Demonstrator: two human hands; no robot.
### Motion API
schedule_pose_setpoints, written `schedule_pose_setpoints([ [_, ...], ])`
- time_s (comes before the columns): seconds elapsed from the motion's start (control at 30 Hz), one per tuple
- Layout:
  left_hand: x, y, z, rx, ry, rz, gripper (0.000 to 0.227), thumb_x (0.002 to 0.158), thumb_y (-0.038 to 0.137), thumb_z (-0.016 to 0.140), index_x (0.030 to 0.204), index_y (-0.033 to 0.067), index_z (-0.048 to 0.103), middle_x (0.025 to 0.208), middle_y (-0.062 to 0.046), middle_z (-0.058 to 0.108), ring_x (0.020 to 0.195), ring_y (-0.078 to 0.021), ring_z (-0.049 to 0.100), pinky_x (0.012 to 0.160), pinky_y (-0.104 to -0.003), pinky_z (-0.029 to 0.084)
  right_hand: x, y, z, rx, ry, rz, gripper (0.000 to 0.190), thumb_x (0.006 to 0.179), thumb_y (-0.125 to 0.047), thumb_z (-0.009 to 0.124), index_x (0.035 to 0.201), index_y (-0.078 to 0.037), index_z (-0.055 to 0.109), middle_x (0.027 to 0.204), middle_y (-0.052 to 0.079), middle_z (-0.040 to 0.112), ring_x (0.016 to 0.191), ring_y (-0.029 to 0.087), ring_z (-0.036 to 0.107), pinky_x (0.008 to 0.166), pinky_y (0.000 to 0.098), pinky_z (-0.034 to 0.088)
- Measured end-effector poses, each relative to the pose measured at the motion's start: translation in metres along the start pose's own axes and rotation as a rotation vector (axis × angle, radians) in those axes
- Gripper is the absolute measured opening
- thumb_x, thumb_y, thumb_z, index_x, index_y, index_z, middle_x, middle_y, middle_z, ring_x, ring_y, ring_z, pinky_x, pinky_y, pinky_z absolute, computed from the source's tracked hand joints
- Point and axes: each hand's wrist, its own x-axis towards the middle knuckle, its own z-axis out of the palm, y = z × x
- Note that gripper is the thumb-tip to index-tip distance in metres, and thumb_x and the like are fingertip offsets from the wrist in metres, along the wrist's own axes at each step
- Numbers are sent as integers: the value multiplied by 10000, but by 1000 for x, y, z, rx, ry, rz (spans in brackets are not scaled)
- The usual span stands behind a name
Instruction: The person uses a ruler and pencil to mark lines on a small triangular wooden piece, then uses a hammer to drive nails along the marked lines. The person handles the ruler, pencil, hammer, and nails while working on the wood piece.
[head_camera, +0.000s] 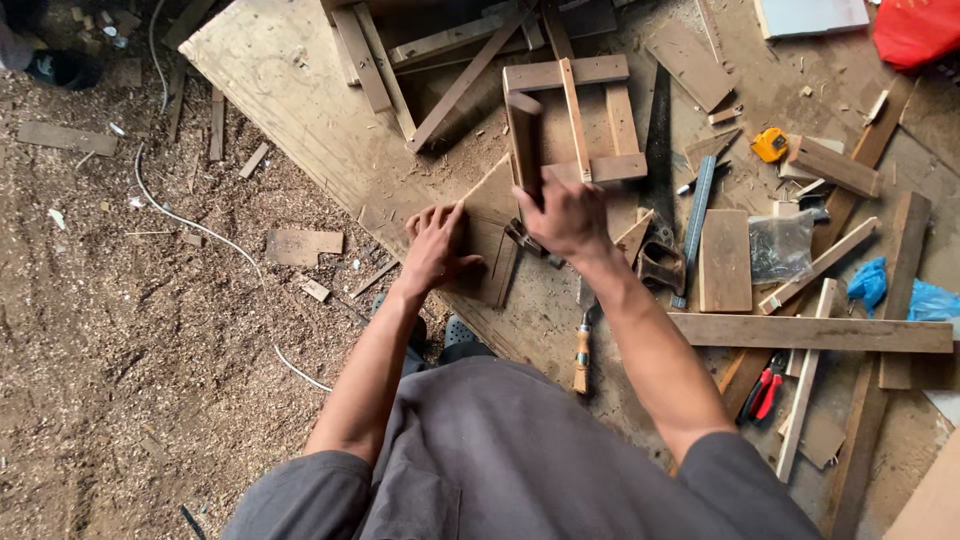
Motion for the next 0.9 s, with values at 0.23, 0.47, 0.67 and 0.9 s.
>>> schedule_pose_setpoints([
  [0.23,0,1,-3,41,11,-34,1133,678,568,868,1569,96,352,1524,-118,464,1482,-313,303,1209,-524,135,57,-14,28,-66,-227,-180,219,1026,-190,521,916,-28,617,499,-46,429,325,82,347,245,292,270],
  [0.47,2,5,-1,162,-113,-111,1150,721,705,747,1602,132,278,1624,-59,350,1524,-272,241,1228,-568,68,66,-15,52,38,-67,-117,287,1020,-132,560,737,-90,557,497,-46,429,324,88,355,317,312,285],
  [0.67,18,20,-15,387,-325,-133,1138,736,797,662,1583,142,277,1669,-32,248,1566,-279,107,1228,-599,-3,-35,-27,-1,80,356,69,325,1031,-166,606,714,-129,545,554,-15,561,426,125,540,375,279,451],
  [0.9,31,32,17,665,-368,-60,503,942,493,623,1349,200,650,1692,-81,277,1585,-358,109,1221,-653,49,-96,-37,15,146,408,230,235,1025,-188,625,828,-61,608,646,65,591,565,215,615,546,370,492],
])
